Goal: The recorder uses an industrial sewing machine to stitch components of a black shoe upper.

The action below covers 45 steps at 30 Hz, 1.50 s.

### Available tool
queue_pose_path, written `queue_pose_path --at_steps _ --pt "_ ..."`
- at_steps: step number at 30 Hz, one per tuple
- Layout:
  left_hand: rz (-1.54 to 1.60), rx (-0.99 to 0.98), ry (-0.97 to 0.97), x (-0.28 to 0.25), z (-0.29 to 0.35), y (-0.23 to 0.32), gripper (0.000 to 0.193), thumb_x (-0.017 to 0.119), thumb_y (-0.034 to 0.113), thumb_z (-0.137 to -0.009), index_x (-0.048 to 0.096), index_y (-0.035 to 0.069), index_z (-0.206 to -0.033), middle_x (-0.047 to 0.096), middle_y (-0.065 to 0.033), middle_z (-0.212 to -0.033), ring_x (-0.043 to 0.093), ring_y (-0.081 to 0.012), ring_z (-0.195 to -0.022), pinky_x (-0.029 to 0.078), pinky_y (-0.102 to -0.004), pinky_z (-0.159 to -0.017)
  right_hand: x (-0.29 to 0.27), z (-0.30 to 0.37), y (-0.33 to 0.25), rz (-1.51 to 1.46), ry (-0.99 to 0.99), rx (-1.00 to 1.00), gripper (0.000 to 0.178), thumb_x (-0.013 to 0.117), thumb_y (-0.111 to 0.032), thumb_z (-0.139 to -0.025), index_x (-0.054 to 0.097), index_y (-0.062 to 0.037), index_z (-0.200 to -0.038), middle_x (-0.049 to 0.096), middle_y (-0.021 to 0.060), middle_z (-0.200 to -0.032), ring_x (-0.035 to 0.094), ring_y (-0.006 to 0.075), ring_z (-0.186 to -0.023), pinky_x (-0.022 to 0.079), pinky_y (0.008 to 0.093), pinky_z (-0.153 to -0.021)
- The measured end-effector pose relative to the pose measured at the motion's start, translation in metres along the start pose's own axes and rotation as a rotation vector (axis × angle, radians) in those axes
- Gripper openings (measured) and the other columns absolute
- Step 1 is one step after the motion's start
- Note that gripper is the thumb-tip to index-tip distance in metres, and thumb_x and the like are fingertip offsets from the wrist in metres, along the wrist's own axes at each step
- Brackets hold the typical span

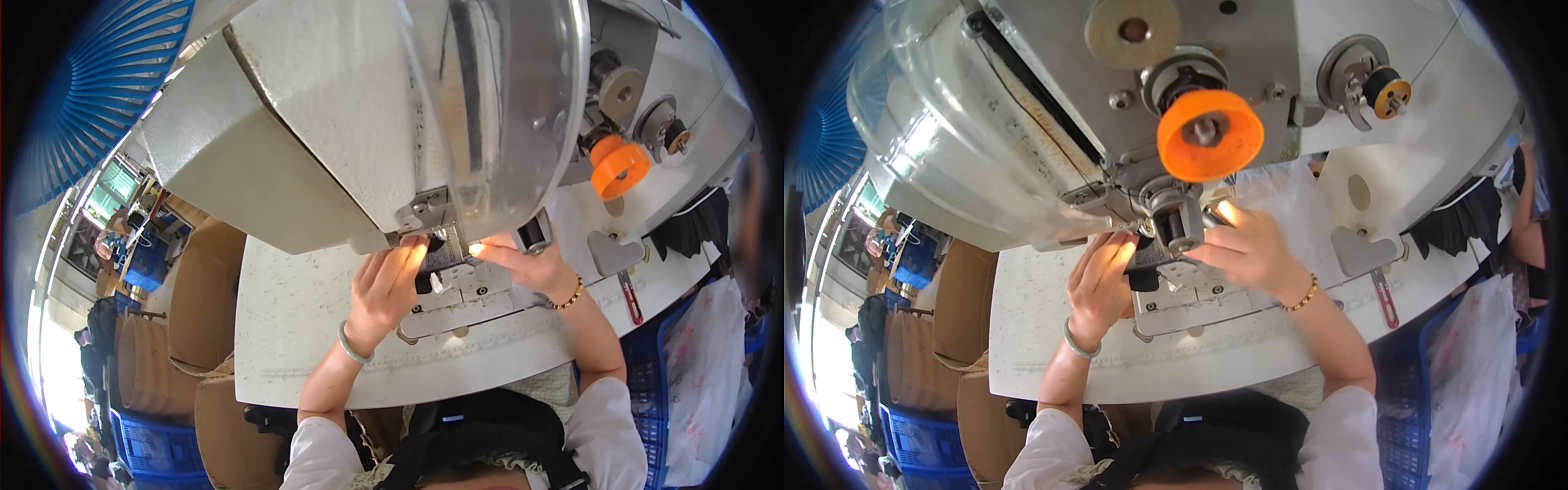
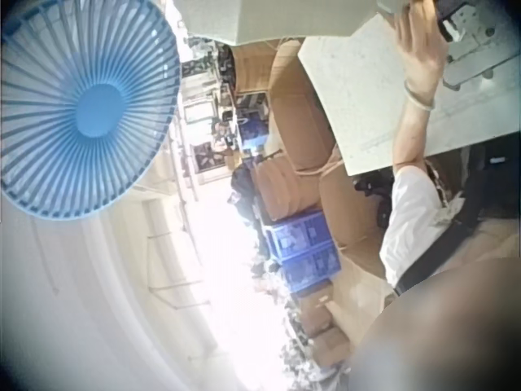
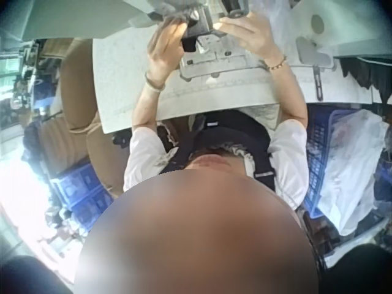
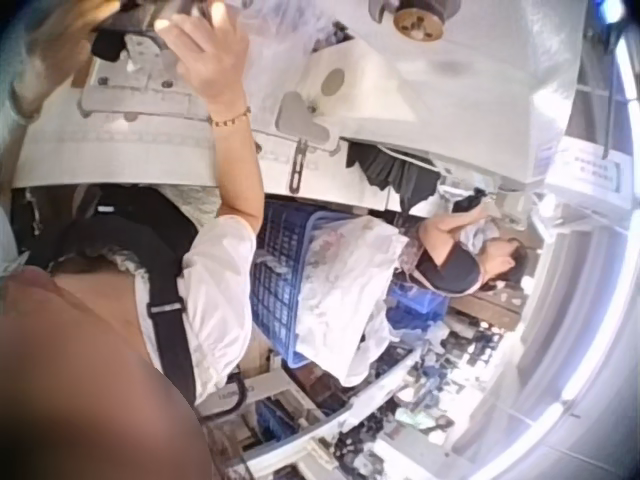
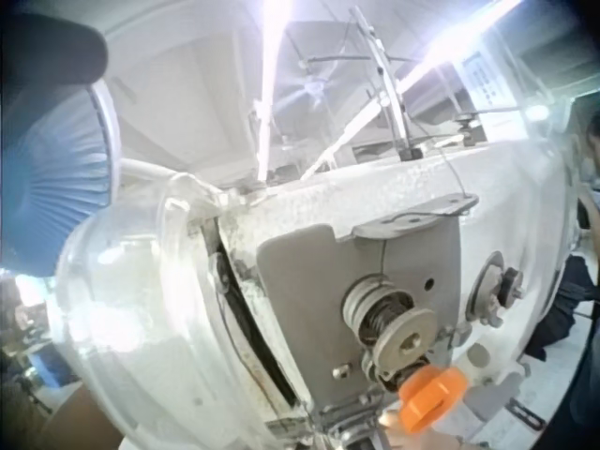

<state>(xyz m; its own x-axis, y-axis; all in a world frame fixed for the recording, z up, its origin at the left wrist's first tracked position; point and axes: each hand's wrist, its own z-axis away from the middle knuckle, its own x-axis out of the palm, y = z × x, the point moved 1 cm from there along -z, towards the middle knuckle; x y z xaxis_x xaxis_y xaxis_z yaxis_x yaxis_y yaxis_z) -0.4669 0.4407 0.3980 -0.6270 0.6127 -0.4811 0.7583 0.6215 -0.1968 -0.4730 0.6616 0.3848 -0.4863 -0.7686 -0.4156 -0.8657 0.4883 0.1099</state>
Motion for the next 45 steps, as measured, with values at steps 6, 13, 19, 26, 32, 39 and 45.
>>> queue_pose_path --at_steps 6,13,19,26,32,39,45 --pt "-0.149 0.132 -0.091 -0.012 -0.005 0.011 0.027 0.060 -0.006 -0.068 0.063 -0.007 -0.094 0.061 -0.0141 -0.098 0.062 -0.0278 -0.087 0.055 -0.0347 -0.070 -0.001 0.005 0.000 -0.028 0.031 -0.012 0.017 0.073 -0.014 -0.063 0.066 -0.0144 -0.079 0.055 -0.0040 -0.082 0.051 0.0187 -0.069 0.039 0.0264 -0.046" --pt "-0.176 0.161 -0.181 -0.021 -0.010 0.017 0.021 0.057 -0.008 -0.070 0.064 -0.007 -0.091 0.063 -0.0145 -0.092 0.063 -0.0302 -0.091 0.056 -0.0368 -0.078 -0.002 0.007 -0.002 0.043 0.022 -0.022 0.019 0.076 -0.015 -0.064 0.064 -0.0137 -0.078 0.056 -0.0050 -0.083 0.052 0.0177 -0.070 0.039 0.0244 -0.045" --pt "-0.147 0.179 -0.201 -0.026 -0.013 0.016 0.028 0.059 -0.007 -0.064 0.064 -0.007 -0.092 0.063 -0.0142 -0.093 0.063 -0.0271 -0.086 0.056 -0.0334 -0.074 -0.004 0.005 -0.005 0.065 0.016 -0.059 0.018 0.076 -0.013 -0.064 0.063 -0.0121 -0.077 0.053 -0.0039 -0.079 0.049 0.0169 -0.065 0.038 0.0239 -0.043" --pt "-0.107 0.192 -0.207 -0.026 -0.013 0.012 0.034 0.060 -0.006 -0.058 0.064 -0.007 -0.092 0.063 -0.0133 -0.093 0.063 -0.0255 -0.082 0.055 -0.0321 -0.068 -0.007 0.003 -0.007 0.129 0.007 -0.145 0.018 0.077 -0.013 -0.064 0.061 -0.0116 -0.073 0.050 -0.0023 -0.076 0.045 0.0165 -0.062 0.037 0.0234 -0.043" --pt "-0.099 0.234 -0.293 -0.028 -0.011 0.010 0.031 0.065 0.002 -0.068 0.062 -0.009 -0.097 0.059 -0.0164 -0.098 0.062 -0.0303 -0.087 0.055 -0.0366 -0.069 -0.003 0.006 -0.010 0.182 0.043 -0.164 0.018 0.076 -0.011 -0.065 0.058 -0.0112 -0.070 0.050 -0.0021 -0.075 0.046 0.0167 -0.062 0.037 0.0235 -0.042" --pt "-0.114 0.239 -0.279 -0.026 -0.010 0.010 0.031 0.062 0.001 -0.069 0.061 -0.011 -0.097 0.058 -0.0180 -0.101 0.061 -0.0329 -0.090 0.054 -0.0376 -0.072 -0.001 0.007 -0.008 0.134 0.037 -0.120 0.017 0.076 -0.009 -0.065 0.061 -0.0106 -0.073 0.051 -0.0019 -0.075 0.045 0.0163 -0.060 0.036 0.0234 -0.042" --pt "-0.163 0.215 -0.270 -0.025 -0.011 0.014 0.025 0.059 -0.002 -0.070 0.062 -0.009 -0.094 0.061 -0.0167 -0.100 0.062 -0.0329 -0.095 0.055 -0.0372 -0.076 -0.004 0.004 -0.009 0.142 0.051 -0.126 0.017 0.075 -0.009 -0.064 0.063 -0.0106 -0.077 0.051 -0.0021 -0.076 0.046 0.0158 -0.060 0.037 0.0238 -0.043"
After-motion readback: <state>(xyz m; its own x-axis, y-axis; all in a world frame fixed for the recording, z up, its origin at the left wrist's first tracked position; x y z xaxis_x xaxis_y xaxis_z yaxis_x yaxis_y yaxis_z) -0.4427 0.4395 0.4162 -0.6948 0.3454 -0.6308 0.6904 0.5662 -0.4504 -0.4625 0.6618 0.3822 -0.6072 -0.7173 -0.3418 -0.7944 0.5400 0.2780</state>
